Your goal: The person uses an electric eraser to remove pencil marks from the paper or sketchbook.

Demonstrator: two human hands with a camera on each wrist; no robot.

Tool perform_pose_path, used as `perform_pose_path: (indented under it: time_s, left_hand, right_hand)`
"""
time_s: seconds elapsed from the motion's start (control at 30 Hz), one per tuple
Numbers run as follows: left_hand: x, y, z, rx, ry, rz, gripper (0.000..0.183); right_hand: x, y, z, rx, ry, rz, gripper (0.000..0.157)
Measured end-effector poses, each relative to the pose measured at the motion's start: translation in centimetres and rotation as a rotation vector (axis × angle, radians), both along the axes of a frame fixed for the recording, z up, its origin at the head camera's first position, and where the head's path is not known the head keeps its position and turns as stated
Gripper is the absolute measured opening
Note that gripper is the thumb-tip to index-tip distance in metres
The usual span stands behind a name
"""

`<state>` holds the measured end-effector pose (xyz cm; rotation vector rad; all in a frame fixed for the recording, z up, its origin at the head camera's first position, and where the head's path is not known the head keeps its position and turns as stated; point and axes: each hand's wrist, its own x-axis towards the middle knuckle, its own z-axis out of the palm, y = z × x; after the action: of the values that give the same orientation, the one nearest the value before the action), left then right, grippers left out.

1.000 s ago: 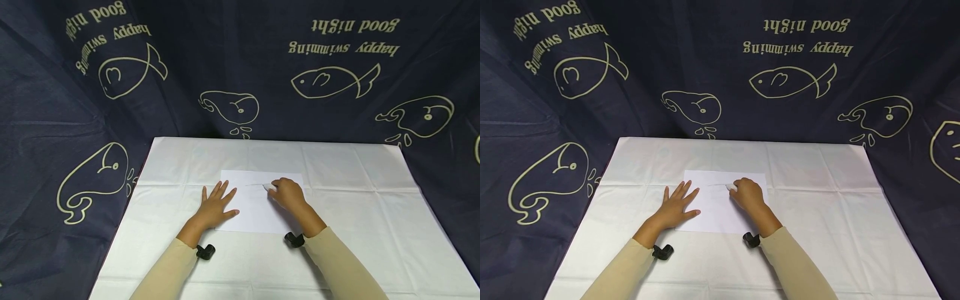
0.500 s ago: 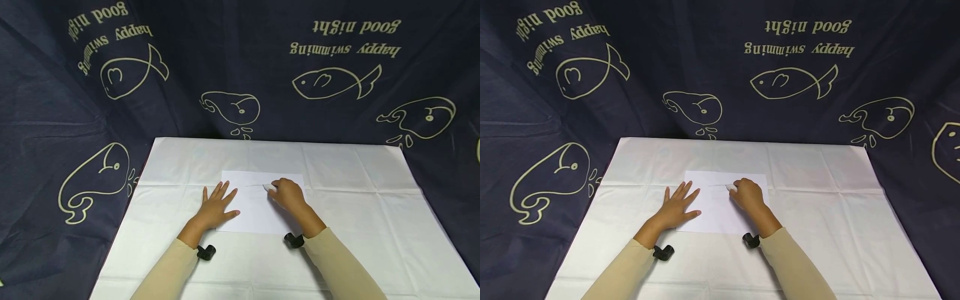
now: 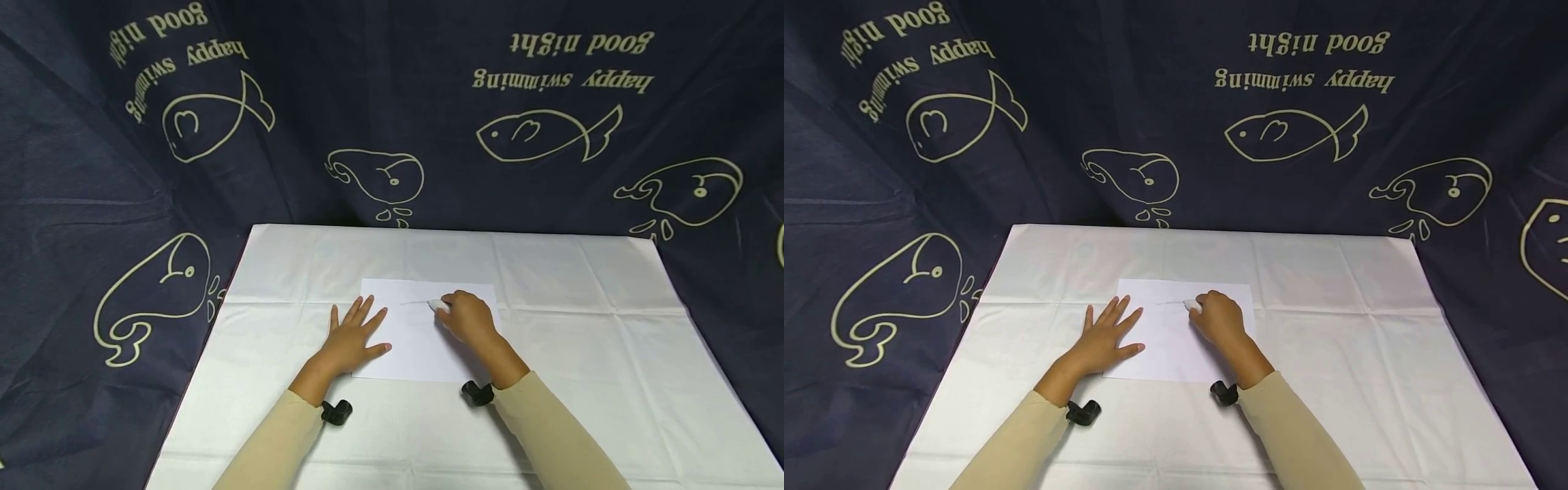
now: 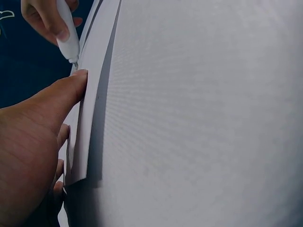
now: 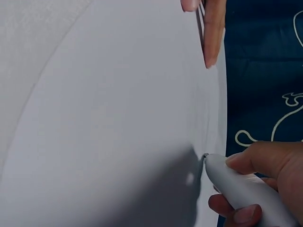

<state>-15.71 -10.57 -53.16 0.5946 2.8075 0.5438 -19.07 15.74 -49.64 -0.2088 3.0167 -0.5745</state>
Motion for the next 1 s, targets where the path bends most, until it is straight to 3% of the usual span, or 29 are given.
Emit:
perform_pose_path:
  time_s: [1.0]
  left_hand:
    - [-0.01,-0.03,-0.06,0.009,0.013,-0.001,0.074]
  right_hand:
    - [0.06,0.04,0.37,0.028,-0.012,0.024,0.036]
